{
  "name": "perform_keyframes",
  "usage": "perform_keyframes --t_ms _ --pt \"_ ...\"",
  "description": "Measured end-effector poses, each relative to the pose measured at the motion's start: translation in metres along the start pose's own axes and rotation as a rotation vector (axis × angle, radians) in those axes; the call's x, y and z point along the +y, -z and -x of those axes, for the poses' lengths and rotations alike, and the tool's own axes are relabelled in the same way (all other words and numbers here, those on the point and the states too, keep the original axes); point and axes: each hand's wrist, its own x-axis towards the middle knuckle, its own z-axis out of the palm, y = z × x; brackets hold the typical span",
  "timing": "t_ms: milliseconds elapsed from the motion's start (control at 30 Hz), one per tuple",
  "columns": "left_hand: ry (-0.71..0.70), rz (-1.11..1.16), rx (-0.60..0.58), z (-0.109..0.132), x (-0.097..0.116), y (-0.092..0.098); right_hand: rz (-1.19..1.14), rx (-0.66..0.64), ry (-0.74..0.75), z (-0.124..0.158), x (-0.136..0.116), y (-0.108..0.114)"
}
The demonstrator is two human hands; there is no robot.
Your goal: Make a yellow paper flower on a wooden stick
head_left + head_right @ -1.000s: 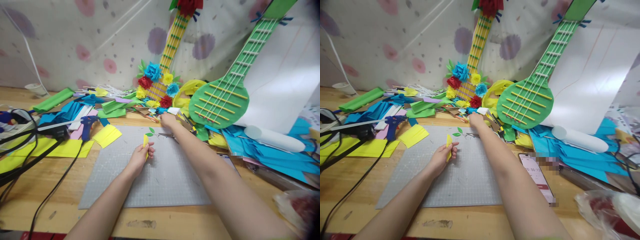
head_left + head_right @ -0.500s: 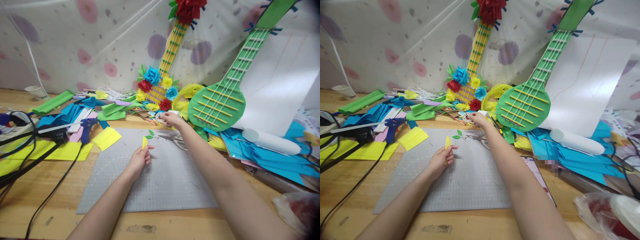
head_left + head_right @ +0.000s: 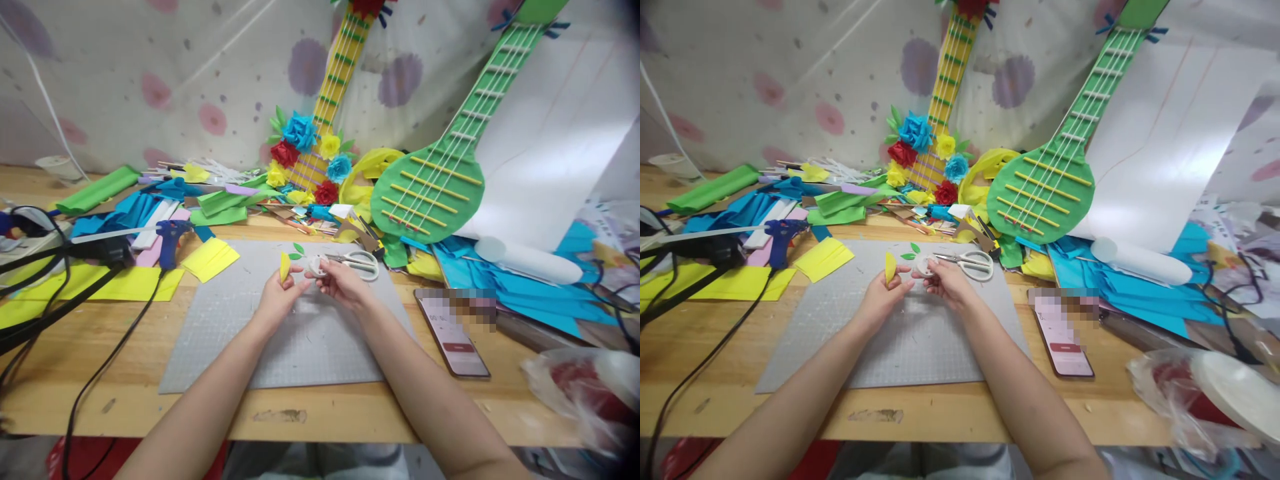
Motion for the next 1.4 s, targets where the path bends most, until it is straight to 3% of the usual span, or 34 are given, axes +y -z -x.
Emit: perform_keyframes --t_ms 300,433,533,700,900,1100,1233,1333,1400 --pt "-0.027 -0.019 0.038 -0.003 -0.006 -0.003 -0.088 -0.072 -0.006 -0.004 0.016 -0.008" --pt "-0.093 -0.031 0.103 -0.008 -0.008 0.003 -0.101 -0.030 0.004 -0.003 0.015 -0.006" --pt "-0.068 -0.016 0.148 -0.010 -0.006 0.005 -0.115 0.017 0.016 -0.002 0.014 -0.002" --pt "0.044 -0.053 0.047 -0.005 -0.003 0.002 -0.141 0.009 0.022 -0.003 0.013 0.000" --pt "-0.116 -0.130 0.034 -0.006 -0.009 -0.001 -0.093 0.033 0.014 -0.002 0.015 -0.003" --pt "-0.302 -0.225 0.044 -0.016 -0.010 0.016 0.074 0.154 0.000 0.001 0.009 -0.001" --pt "-0.350 -0.220 0.066 -0.015 -0.003 0.022 0.218 0.157 -0.003 0.001 0.005 0.007" --pt "-0.311 -0.174 0.031 -0.010 0.004 0.018 0.490 0.115 -0.012 0.001 0.008 0.013" --pt "-0.277 -0.146 -0.030 -0.007 0.007 0.014 0.786 0.191 0.104 0.002 0.012 0.014"
